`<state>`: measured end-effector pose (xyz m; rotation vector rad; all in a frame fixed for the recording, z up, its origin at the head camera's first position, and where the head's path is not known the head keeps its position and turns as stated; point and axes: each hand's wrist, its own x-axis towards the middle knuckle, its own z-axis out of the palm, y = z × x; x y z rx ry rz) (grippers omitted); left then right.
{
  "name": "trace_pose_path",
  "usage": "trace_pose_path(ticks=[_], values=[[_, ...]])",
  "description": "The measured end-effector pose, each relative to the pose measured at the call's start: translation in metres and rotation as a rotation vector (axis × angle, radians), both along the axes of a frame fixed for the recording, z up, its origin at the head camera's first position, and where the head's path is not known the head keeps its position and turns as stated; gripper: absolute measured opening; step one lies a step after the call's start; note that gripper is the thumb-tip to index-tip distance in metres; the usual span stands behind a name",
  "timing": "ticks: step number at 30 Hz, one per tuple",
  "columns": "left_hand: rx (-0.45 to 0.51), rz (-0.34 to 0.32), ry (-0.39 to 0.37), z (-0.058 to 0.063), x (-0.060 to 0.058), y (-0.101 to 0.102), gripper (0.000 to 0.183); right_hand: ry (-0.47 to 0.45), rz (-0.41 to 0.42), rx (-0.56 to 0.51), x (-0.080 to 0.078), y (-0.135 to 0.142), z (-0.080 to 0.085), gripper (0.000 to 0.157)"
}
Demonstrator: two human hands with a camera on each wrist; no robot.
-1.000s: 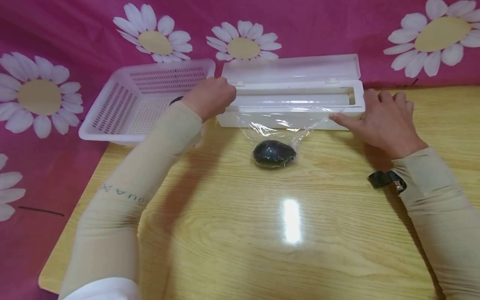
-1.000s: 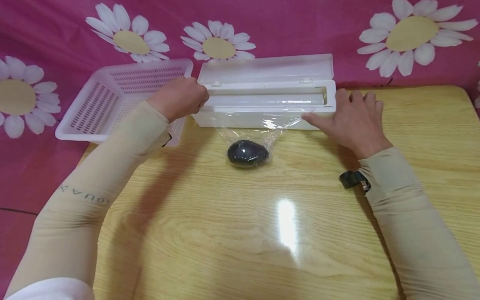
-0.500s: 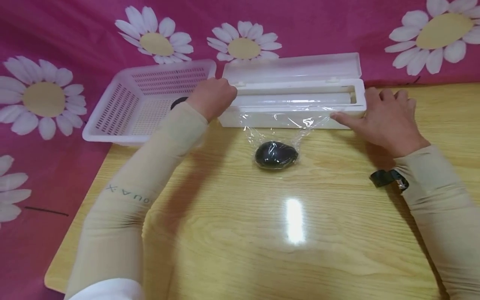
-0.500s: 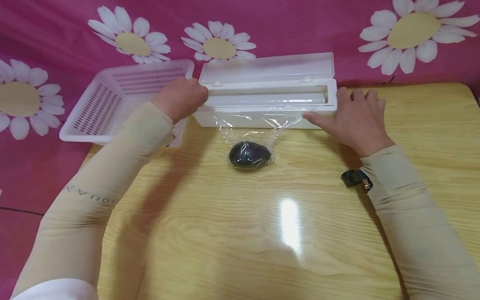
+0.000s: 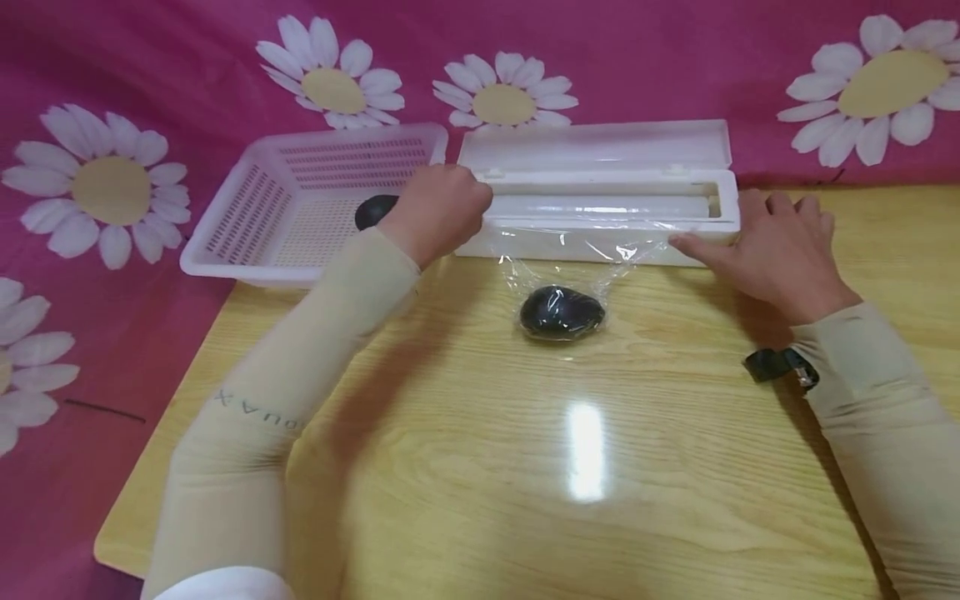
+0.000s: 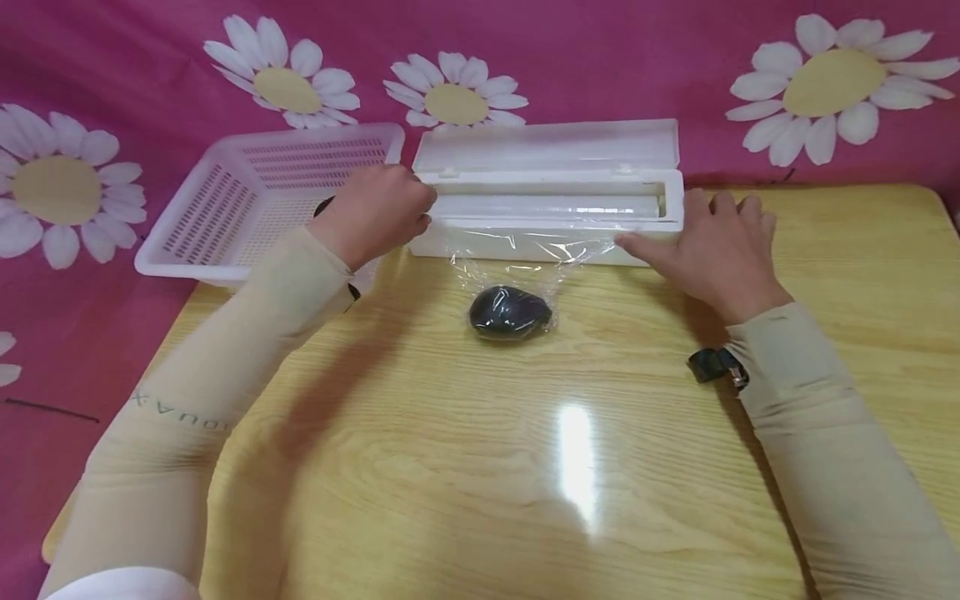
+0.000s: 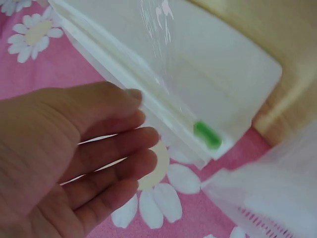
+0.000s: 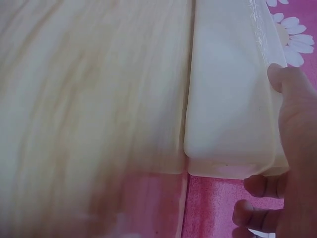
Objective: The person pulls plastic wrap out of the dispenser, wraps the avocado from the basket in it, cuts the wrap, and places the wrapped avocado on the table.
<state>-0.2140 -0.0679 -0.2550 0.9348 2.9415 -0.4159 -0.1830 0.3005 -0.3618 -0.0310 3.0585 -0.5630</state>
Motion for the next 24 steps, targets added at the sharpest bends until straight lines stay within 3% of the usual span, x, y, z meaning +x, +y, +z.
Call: trace_pose_path(ticks=[4, 8, 10, 13, 18, 24], values=[[0.120, -0.026, -0.014, -0.012, 0.014, -0.002, 0.022, -0.029, -0.007, 0.004, 0.002, 0.001, -0.001, 0.108], [0.255, -0.057, -0.039, -0.033, 0.031, -0.006, 0.028, -0.039, -0.018, 0.059, 0.008, 0.000, 0.003, 0.098], [0.327, -0.051, -0.100, -0.046, 0.039, -0.009, 0.031, -0.052, -0.026, 0.076, 0.011, -0.001, 0.006, 0.092], [0.439, 0.010, -0.218, -0.063, 0.048, -0.013, 0.034, -0.087, -0.038, 0.069, 0.016, -0.003, 0.009, 0.086], [0.577, 0.167, -0.393, -0.086, 0.058, -0.017, 0.049, -0.123, -0.023, 0.040, 0.021, -0.005, 0.013, 0.083], [0.692, 0.250, -0.509, -0.098, 0.064, -0.017, 0.069, -0.160, 0.069, 0.015, 0.024, -0.014, 0.015, 0.080]])
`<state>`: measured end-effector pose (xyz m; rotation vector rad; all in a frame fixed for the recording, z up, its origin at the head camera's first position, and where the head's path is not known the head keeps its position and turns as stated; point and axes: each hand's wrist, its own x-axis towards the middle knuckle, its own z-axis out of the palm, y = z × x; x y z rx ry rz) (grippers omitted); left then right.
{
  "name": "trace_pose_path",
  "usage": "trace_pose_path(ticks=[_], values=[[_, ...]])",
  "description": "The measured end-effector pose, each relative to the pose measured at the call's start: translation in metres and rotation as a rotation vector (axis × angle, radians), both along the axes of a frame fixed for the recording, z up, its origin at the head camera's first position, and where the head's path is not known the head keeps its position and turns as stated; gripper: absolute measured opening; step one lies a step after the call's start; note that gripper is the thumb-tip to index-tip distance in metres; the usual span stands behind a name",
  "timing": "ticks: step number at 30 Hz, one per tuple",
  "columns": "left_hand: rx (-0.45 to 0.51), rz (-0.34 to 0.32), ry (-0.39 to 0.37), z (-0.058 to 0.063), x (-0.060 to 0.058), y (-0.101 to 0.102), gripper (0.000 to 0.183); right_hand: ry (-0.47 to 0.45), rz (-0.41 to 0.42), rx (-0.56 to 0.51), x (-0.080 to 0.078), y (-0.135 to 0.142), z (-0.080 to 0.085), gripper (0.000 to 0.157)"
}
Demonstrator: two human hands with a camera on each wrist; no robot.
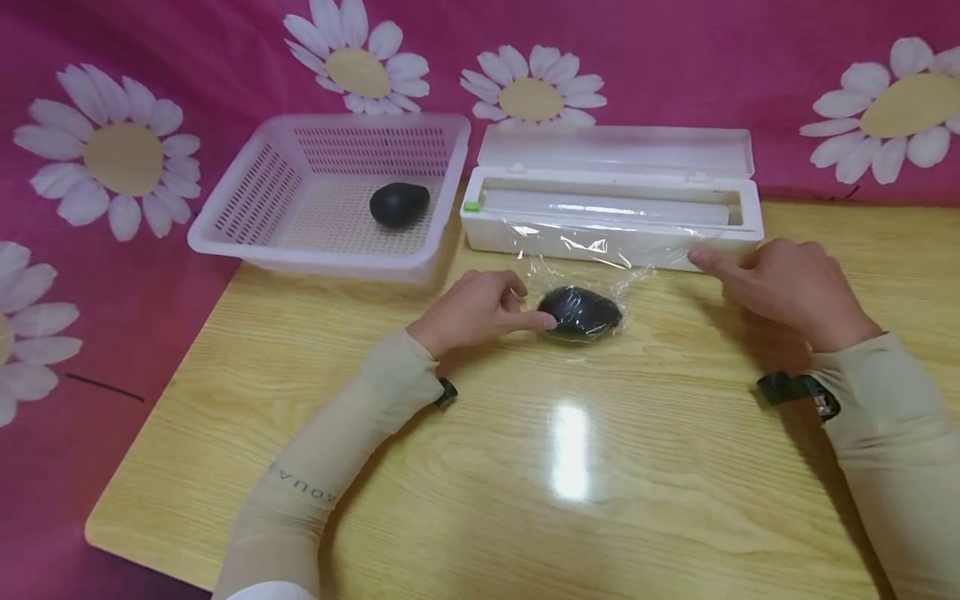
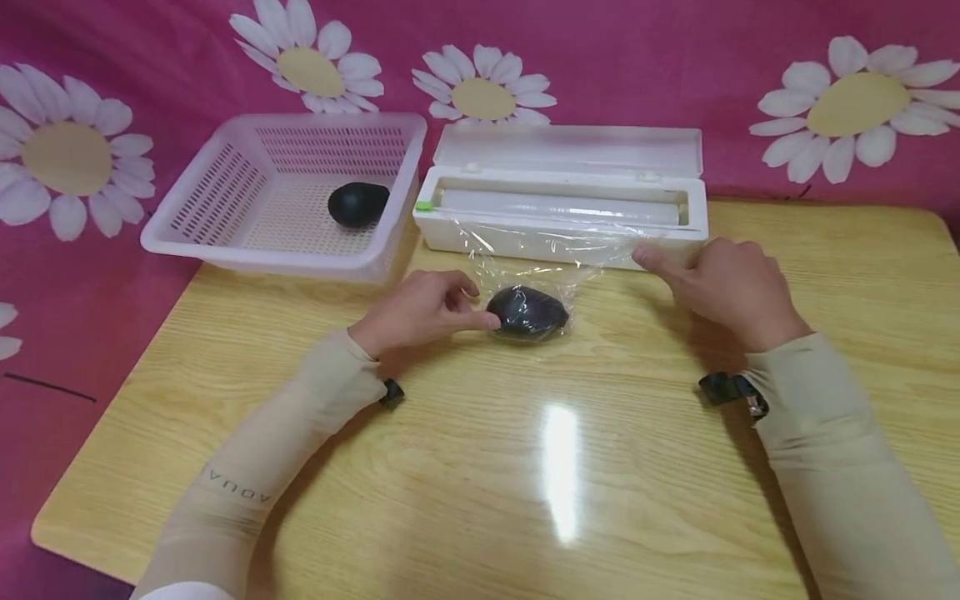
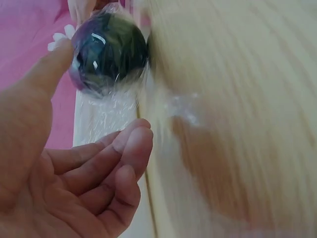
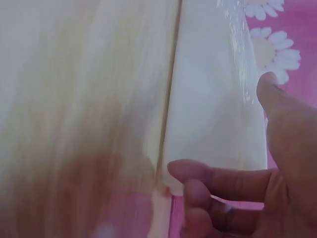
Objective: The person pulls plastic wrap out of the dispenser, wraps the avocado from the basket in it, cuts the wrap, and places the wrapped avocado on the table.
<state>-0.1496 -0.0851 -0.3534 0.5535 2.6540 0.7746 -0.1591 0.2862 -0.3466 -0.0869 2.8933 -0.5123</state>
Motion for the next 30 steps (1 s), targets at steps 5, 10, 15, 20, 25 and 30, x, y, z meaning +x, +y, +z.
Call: trace_pose_path(ticks=[5, 10, 15, 20, 25, 30], values=[[0.034, 0.012, -0.063, -0.002, -0.003, 0.004, 0.080, 0.007, 0.079, -0.068, 0.008, -0.017, -0.002, 0.069], [0.072, 0.034, -0.102, -0.005, -0.007, 0.006, 0.081, 0.020, 0.103, -0.197, 0.018, -0.042, -0.007, 0.063], [0.072, 0.051, -0.144, -0.008, -0.010, 0.009, 0.080, -0.100, 0.104, -0.333, 0.025, -0.057, -0.010, 0.056], [0.068, 0.087, -0.164, -0.011, -0.013, 0.009, 0.090, -0.255, 0.098, -0.533, 0.026, -0.064, -0.017, 0.060], [0.131, 0.101, -0.198, -0.014, -0.015, 0.011, 0.085, -0.330, 0.012, -0.683, 0.026, -0.071, -0.024, 0.070], [0.266, 0.109, -0.182, -0.018, -0.017, 0.012, 0.058, -0.328, -0.005, -0.748, 0.024, -0.078, -0.028, 0.059]])
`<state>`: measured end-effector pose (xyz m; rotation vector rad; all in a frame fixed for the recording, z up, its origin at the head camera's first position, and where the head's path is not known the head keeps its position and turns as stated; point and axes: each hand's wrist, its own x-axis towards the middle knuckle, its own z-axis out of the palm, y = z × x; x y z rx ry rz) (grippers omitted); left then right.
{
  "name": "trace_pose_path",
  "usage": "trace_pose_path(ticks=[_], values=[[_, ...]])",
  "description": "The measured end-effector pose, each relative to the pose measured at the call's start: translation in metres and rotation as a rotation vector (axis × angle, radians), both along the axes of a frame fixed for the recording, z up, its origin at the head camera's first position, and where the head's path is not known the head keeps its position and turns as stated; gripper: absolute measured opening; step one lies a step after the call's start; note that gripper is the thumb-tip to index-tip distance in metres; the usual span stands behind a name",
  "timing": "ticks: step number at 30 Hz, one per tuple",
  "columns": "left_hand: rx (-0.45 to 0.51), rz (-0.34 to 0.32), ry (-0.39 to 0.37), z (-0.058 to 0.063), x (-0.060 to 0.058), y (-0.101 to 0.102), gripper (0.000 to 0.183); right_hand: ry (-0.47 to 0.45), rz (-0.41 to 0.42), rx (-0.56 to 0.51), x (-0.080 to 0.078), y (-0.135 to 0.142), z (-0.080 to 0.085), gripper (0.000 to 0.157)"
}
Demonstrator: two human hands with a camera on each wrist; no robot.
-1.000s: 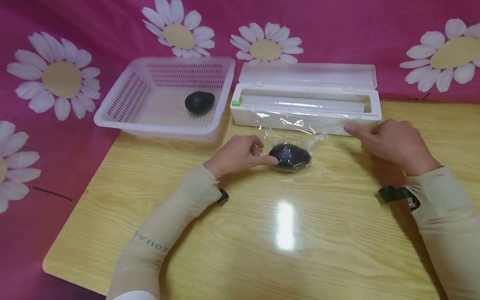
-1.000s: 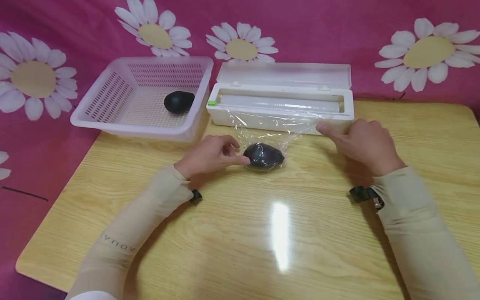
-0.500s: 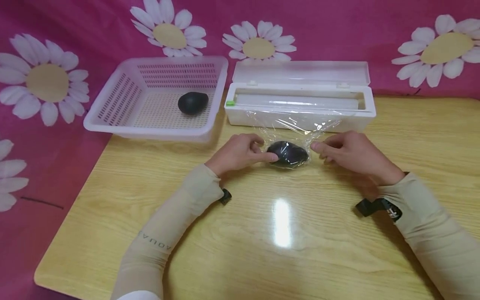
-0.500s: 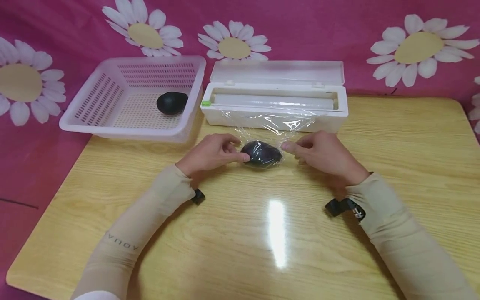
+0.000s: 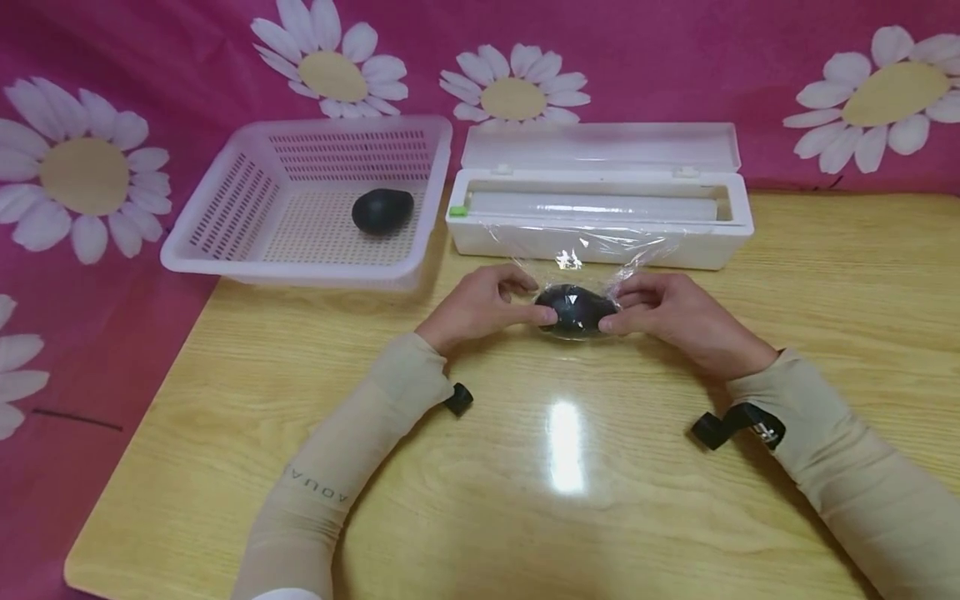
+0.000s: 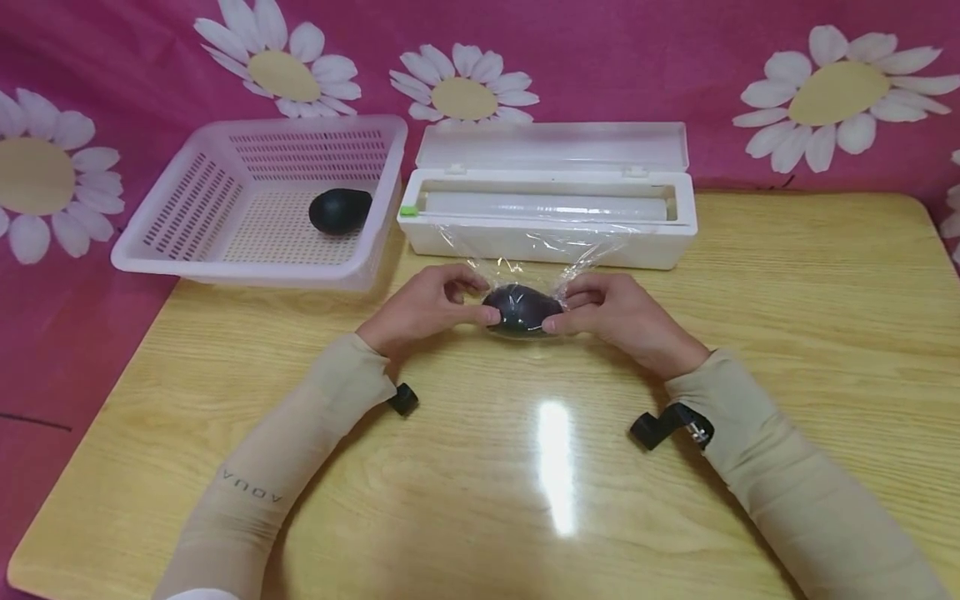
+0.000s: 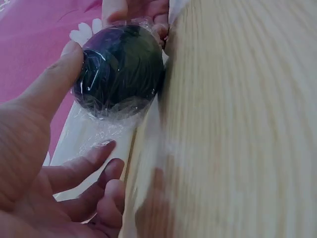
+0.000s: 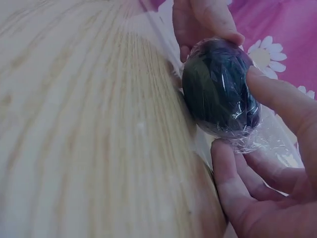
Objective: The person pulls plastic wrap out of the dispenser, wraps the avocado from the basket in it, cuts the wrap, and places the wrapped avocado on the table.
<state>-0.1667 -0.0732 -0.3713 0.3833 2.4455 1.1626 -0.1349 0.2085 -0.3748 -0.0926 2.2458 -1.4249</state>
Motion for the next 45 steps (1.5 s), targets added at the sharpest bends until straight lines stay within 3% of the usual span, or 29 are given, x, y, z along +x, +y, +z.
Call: trace_pose_path(ticks=[3, 6, 11, 16, 19, 22, 25, 28, 35, 40, 45], values=[[0.106, 0.024, -0.016, -0.003, 0.001, 0.001, 0.049, 0.010, -0.012, -0.034, 0.000, -0.002, -0.002, 0.054], [0.244, 0.042, -0.085, -0.005, 0.001, 0.003, 0.044, 0.024, -0.032, -0.056, 0.000, -0.004, -0.004, 0.054], [0.404, 0.049, -0.203, -0.008, 0.000, 0.006, 0.051, 0.028, -0.065, -0.076, 0.001, -0.006, -0.006, 0.053], [0.387, 0.001, -0.237, -0.010, -0.004, 0.005, 0.069, 0.012, -0.048, -0.138, -0.001, -0.005, -0.008, 0.054], [0.366, -0.055, -0.226, -0.011, -0.007, 0.004, 0.067, -0.004, -0.016, -0.205, -0.004, -0.005, -0.008, 0.066], [0.409, -0.089, -0.252, -0.012, -0.009, 0.003, 0.071, -0.021, 0.009, -0.254, -0.007, -0.005, -0.009, 0.080], [0.441, -0.110, -0.286, -0.013, -0.010, 0.003, 0.077, -0.019, 0.035, -0.257, -0.009, -0.005, -0.009, 0.085], [0.435, -0.127, -0.269, -0.014, -0.011, 0.003, 0.073, 0.014, 0.076, -0.223, -0.011, -0.003, -0.008, 0.086], [0.417, -0.168, -0.156, -0.013, -0.014, 0.003, 0.056, 0.170, 0.109, -0.158, -0.013, -0.002, -0.007, 0.069], [0.456, -0.136, -0.167, -0.014, -0.016, 0.004, 0.050, 0.193, 0.095, -0.158, -0.012, -0.004, -0.007, 0.056], [0.493, -0.143, -0.227, -0.015, -0.017, 0.006, 0.068, 0.210, 0.124, -0.233, -0.012, -0.004, -0.013, 0.053]])
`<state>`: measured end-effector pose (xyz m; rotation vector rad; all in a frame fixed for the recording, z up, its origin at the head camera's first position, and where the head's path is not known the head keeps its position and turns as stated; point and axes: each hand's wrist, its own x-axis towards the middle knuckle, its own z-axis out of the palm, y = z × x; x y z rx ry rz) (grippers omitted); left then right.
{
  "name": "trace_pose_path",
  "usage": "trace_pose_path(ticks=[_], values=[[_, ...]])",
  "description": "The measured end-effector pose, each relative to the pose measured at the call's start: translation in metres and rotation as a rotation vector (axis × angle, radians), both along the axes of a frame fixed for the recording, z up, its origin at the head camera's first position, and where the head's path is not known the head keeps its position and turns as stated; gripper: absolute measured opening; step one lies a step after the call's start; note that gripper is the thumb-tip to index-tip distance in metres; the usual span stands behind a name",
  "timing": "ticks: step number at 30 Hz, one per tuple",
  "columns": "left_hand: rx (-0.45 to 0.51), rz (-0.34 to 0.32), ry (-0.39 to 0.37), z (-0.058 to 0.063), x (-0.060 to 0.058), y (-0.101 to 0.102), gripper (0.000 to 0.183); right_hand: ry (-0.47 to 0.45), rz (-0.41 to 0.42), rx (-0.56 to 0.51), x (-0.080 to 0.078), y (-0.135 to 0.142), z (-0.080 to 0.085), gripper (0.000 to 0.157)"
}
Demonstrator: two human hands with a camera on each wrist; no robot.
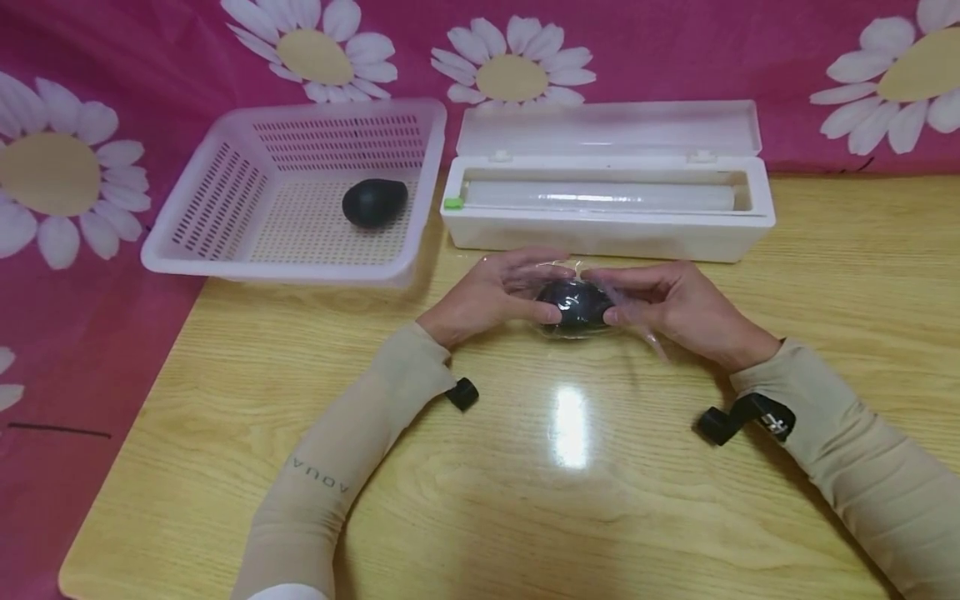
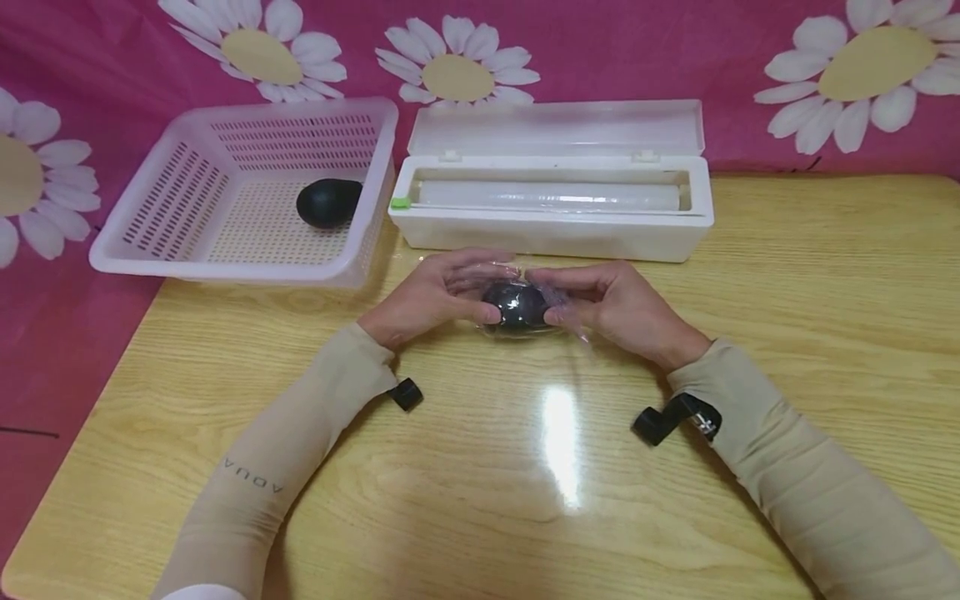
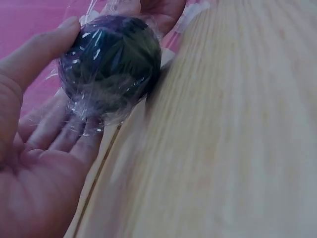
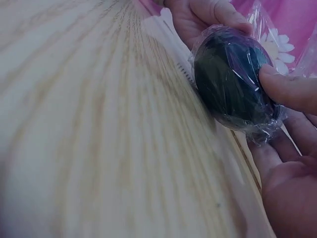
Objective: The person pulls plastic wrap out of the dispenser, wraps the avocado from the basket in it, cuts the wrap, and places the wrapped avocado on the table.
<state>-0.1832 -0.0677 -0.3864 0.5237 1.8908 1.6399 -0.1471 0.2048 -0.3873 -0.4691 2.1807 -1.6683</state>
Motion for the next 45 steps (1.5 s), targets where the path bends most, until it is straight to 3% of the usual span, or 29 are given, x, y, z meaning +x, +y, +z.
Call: trace_pose_path(ticks=[3, 7, 13, 18, 21, 25, 27, 30, 36, 39, 45], values=[[-0.014, -0.065, 0.014, 0.001, 0.000, 0.000, 0.076, 0.012, 0.036, -0.042, -0.001, 0.000, -0.003, 0.053], [-0.074, -0.136, 0.108, 0.002, 0.000, -0.001, 0.066, 0.018, 0.041, -0.028, -0.001, 0.000, -0.005, 0.051], [-0.043, -0.111, 0.169, 0.005, 0.000, -0.001, 0.041, 0.036, 0.022, 0.075, -0.003, 0.004, -0.002, 0.043], [-0.043, -0.108, 0.244, 0.006, 0.000, -0.002, 0.032, 0.027, 0.038, 0.050, -0.006, 0.005, -0.001, 0.039], [-0.075, -0.074, 0.304, 0.009, 0.001, -0.002, 0.033, 0.095, 0.008, 0.050, -0.007, 0.004, 0.000, 0.038], [-0.137, 0.005, 0.441, 0.012, 0.004, -0.004, 0.034, 0.206, -0.054, 0.056, -0.007, 0.002, 0.000, 0.035], [-0.167, 0.043, 0.509, 0.014, 0.005, -0.004, 0.033, 0.243, -0.082, 0.037, -0.006, 0.001, 0.001, 0.035], [-0.167, 0.080, 0.554, 0.015, 0.005, -0.004, 0.027, 0.285, -0.103, -0.024, -0.004, 0.000, 0.002, 0.035], [-0.166, 0.089, 0.641, 0.018, 0.007, -0.001, 0.012, 0.349, -0.080, -0.125, -0.001, -0.003, 0.005, 0.017], [-0.182, 0.081, 0.677, 0.019, 0.008, -0.001, 0.009, 0.367, -0.047, -0.119, 0.001, -0.001, 0.006, 0.010], [-0.205, 0.058, 0.707, 0.021, 0.010, -0.002, 0.008, 0.378, -0.003, -0.079, 0.002, 0.003, 0.008, 0.011]])
